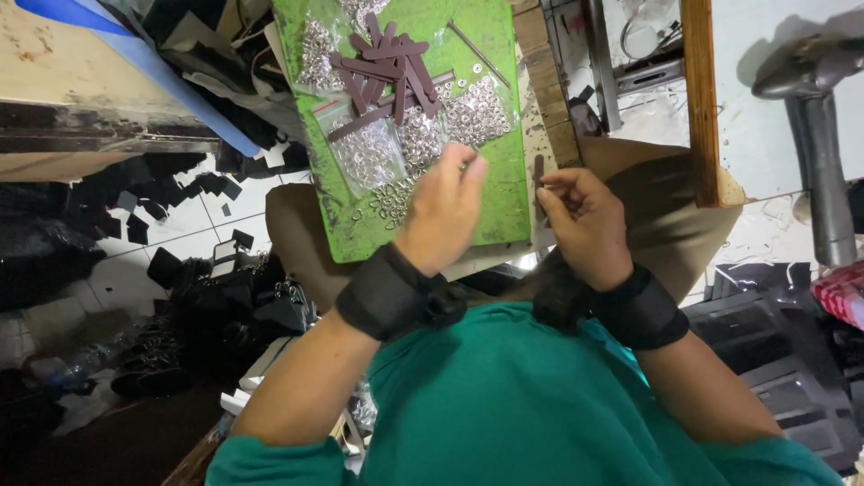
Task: Assembling metal rivets onto small leather straps using a hammer.
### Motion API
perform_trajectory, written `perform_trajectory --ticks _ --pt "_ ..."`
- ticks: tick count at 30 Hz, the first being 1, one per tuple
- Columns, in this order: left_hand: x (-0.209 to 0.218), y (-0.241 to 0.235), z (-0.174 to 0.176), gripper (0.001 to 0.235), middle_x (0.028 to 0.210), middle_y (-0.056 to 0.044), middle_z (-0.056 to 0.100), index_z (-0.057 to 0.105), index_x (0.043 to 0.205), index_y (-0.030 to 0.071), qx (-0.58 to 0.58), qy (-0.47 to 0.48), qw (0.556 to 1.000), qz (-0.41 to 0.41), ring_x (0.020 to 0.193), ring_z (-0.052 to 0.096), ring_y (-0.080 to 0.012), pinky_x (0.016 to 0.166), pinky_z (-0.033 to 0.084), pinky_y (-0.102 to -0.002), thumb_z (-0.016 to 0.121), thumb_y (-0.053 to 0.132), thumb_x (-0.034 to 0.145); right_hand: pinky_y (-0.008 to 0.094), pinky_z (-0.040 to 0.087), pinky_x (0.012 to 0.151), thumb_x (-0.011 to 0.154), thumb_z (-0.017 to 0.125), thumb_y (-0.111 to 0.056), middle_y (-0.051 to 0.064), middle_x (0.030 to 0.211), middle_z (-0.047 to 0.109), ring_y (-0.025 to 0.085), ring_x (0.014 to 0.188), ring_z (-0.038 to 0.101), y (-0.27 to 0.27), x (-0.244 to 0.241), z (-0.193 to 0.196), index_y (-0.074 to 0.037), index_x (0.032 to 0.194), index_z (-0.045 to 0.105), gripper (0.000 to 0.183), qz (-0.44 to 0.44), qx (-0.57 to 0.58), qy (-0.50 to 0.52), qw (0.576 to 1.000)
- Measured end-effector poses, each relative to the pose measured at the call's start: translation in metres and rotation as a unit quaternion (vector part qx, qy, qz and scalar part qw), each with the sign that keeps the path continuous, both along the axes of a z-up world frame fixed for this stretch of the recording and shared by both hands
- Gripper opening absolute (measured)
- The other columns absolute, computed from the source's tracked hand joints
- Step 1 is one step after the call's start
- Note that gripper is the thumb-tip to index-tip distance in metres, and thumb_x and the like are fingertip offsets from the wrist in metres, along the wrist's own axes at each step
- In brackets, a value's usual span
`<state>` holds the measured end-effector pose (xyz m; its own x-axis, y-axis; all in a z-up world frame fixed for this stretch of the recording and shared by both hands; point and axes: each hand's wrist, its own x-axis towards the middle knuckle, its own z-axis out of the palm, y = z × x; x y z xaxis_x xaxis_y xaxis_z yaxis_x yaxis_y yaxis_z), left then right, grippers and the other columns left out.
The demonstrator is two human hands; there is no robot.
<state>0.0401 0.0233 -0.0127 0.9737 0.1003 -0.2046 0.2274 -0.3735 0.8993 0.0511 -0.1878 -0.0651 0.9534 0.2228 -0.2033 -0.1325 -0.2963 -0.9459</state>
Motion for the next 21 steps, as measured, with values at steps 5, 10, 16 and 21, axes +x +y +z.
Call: perform_trajectory --ticks 5,10,16,21 --pt "0.008 0.017 0.047 0.019 0.088 -0.007 0.052 0.064 0.108 0.003 0.037 -0.083 0.996 0.006 0.084 0.062 -0.0304 0.080 0.051 -0.040 0.047 0.012 0.110 0.036 0.055 0.061 0.101 0.073 -0.008 0.013 0.082 0.074 0.023 0.074 0.071 0.019 0.003 0.016 -0.006 0.115 0.077 0.015 0.029 -0.075 -0.040 0.996" --pt "0.009 0.013 0.058 0.015 0.086 -0.004 0.057 0.074 0.107 0.009 0.049 -0.101 0.993 0.024 0.080 0.061 -0.0187 0.080 0.049 -0.034 0.059 0.010 0.106 0.036 0.056 0.059 0.100 0.072 -0.006 0.014 0.080 0.074 0.024 0.072 0.072 0.025 0.008 0.022 -0.004 0.117 0.077 0.018 0.048 -0.081 -0.060 0.994" --pt "0.010 0.003 0.039 0.009 0.086 -0.006 0.074 0.077 0.103 0.011 0.045 -0.116 0.992 0.026 0.079 0.072 -0.0196 0.077 0.057 -0.033 0.068 0.013 0.103 0.035 0.057 0.060 0.101 0.073 -0.010 0.013 0.082 0.075 0.026 0.075 0.074 0.025 0.010 0.022 -0.006 0.119 0.078 0.019 0.052 -0.081 -0.072 0.993" --pt "0.013 -0.005 0.025 0.008 0.093 -0.004 0.078 0.077 0.102 0.016 0.043 -0.148 0.988 0.008 0.091 0.078 -0.0289 0.079 0.061 -0.036 0.072 0.010 0.098 0.040 0.056 0.058 0.101 0.072 -0.005 0.018 0.080 0.074 0.033 0.076 0.074 0.027 0.012 0.030 -0.001 0.117 0.077 0.018 0.063 -0.078 -0.081 0.992"
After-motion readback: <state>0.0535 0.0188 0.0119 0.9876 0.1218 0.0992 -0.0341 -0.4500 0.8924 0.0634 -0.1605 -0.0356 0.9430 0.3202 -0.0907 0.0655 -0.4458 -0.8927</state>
